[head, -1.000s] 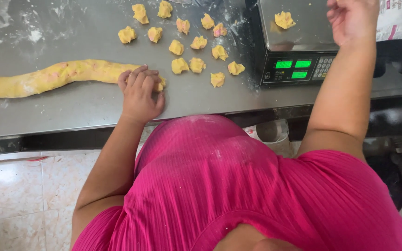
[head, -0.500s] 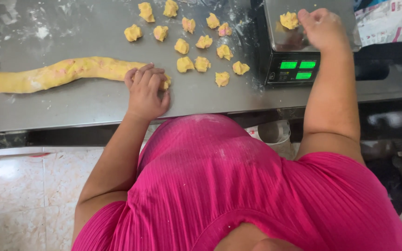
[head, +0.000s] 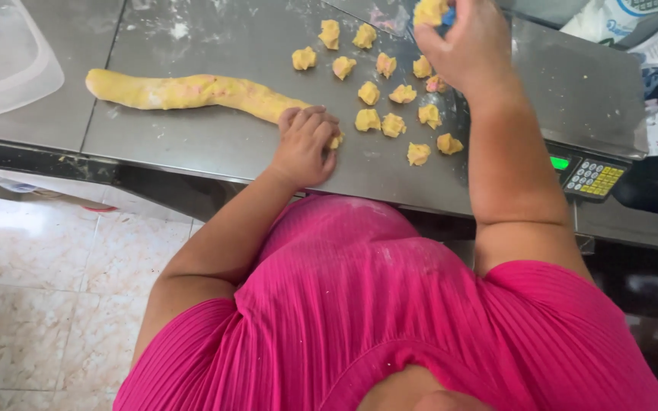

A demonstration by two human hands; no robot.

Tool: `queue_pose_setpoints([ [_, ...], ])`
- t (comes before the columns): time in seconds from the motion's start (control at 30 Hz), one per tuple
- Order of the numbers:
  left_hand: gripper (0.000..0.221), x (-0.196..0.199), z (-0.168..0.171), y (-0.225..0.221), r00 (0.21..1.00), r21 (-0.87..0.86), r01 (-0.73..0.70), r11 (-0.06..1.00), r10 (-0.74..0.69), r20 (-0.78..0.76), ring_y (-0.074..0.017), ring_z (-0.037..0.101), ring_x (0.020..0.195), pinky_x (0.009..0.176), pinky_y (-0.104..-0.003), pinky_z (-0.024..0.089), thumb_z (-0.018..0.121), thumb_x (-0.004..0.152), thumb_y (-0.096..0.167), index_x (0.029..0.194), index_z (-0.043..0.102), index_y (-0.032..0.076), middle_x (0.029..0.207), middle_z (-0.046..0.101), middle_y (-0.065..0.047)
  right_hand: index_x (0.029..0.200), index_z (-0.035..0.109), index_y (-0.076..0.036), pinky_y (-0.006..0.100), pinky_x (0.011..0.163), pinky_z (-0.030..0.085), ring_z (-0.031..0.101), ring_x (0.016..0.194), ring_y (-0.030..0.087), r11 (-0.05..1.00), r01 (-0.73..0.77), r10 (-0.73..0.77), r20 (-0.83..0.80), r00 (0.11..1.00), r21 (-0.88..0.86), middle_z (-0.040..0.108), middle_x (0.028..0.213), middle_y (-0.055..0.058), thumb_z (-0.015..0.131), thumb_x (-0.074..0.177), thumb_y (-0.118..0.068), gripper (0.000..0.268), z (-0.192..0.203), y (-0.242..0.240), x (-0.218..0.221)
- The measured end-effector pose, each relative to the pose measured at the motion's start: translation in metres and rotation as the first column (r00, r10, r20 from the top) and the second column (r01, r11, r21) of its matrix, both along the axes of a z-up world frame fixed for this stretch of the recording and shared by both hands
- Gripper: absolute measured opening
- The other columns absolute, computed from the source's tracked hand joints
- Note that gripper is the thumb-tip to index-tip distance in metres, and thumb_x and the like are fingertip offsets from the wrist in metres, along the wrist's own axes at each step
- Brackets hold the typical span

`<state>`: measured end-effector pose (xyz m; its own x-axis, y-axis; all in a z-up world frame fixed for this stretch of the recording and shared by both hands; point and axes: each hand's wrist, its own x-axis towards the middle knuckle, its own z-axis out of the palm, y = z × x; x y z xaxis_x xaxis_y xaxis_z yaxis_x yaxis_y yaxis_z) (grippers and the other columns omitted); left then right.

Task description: Rolling dough into a long cylinder and portioning it into small balls by weighing each piece on a digital scale.

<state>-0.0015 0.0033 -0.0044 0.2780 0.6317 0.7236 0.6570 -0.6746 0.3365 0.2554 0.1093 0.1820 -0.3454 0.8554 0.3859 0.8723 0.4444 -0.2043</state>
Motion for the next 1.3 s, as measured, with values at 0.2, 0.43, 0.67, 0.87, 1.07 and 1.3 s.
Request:
queue_pose_setpoints([
  [0.2, 0.031, 0.0, -0.004, 0.005, 1.0, 0.002, 0.014, 1.0, -0.014, -0.005, -0.0343, 0.06, 0.121, 0.103, -0.052, 0.031, 0.062, 0.07, 0.014, 0.101, 0.061, 0.012, 0.112, 0.069, -0.004, 0.115, 0.045, -0.013, 0.046, 0.072, 0.031, 0.038, 0.09, 0.028, 0.985, -0.166, 0.147, -0.253, 0.956, -0.056, 0.04, 0.102, 0.008, 0.07, 0.108, -0.029, 0.03, -0.028, 0.058, -0.101],
  [0.43, 0.045, 0.003, -0.017, 0.003, 0.997, 0.002, -0.063, 0.998, 0.063, -0.041, -0.0296, 0.057, 0.131, 0.115, -0.052, 0.027, 0.061, 0.077, 0.013, 0.121, 0.065, 0.012, 0.129, 0.068, -0.004, 0.131, 0.049, -0.015, 0.036, 0.086, 0.048, 0.056, 0.105, 0.019, 0.788, -0.11, -0.183, -0.401, 0.898, -0.606, 0.055, 0.12, 0.005, 0.065, 0.092, -0.029, 0.045, -0.072, 0.034, -0.115],
  [0.67, 0.056, -0.009, -0.014, 0.027, 0.955, -0.088, -0.081, 0.993, 0.052, -0.291, -0.0364, 0.037, 0.148, 0.123, -0.063, 0.01, 0.066, 0.081, 0.027, 0.134, 0.058, 0.014, 0.143, 0.057, -0.011, 0.117, 0.042, -0.007, 0.023, 0.091, 0.051, 0.055, 0.108, 0.012, 0.721, -0.469, -0.216, -0.809, 0.547, -0.509, 0.047, 0.113, -0.001, 0.047, 0.081, 0.014, 0.042, -0.213, -0.029, -0.043],
  [0.87, 0.047, -0.02, -0.041, 0.053, 0.929, -0.077, 0.168, 0.983, -0.184, -0.322, -0.0211, 0.052, 0.137, 0.125, -0.06, 0.011, 0.078, 0.08, 0.039, 0.122, 0.065, 0.02, 0.122, 0.068, -0.001, 0.126, 0.051, 0.0, 0.031, 0.095, 0.058, 0.067, 0.116, 0.024, 0.891, -0.248, -0.21, -0.83, 0.517, -0.381, 0.063, 0.12, 0.015, 0.057, 0.095, 0.015, 0.036, -0.229, -0.079, -0.055],
  [1.07, 0.049, -0.022, -0.056, 0.065, 0.969, 0.072, 0.146, 0.987, -0.128, -0.21, -0.0158, 0.062, 0.114, 0.106, -0.051, 0.035, 0.072, 0.083, 0.058, 0.112, 0.061, 0.021, 0.102, 0.068, 0.003, 0.135, 0.068, -0.007, 0.04, 0.102, 0.053, 0.067, 0.118, 0.029, 0.984, -0.144, 0.056, -0.596, 0.801, -0.101, 0.072, 0.124, 0.012, 0.069, 0.102, -0.014, 0.034, -0.209, -0.095, -0.079],
  [1.3, 0.036, -0.021, -0.047, 0.062, 0.973, 0.122, 0.154, 0.98, -0.129, -0.19, -0.0187, 0.062, 0.102, 0.095, -0.046, 0.038, 0.055, 0.097, 0.055, 0.1, 0.061, 0.02, 0.091, 0.063, 0.002, 0.117, 0.075, -0.02, 0.035, 0.09, 0.056, 0.07, 0.099, 0.022, 0.993, 0.057, -0.102, -0.526, 0.844, -0.101, 0.072, 0.102, 0.0, 0.092, 0.08, -0.037, 0.044, -0.238, -0.087, -0.079],
])
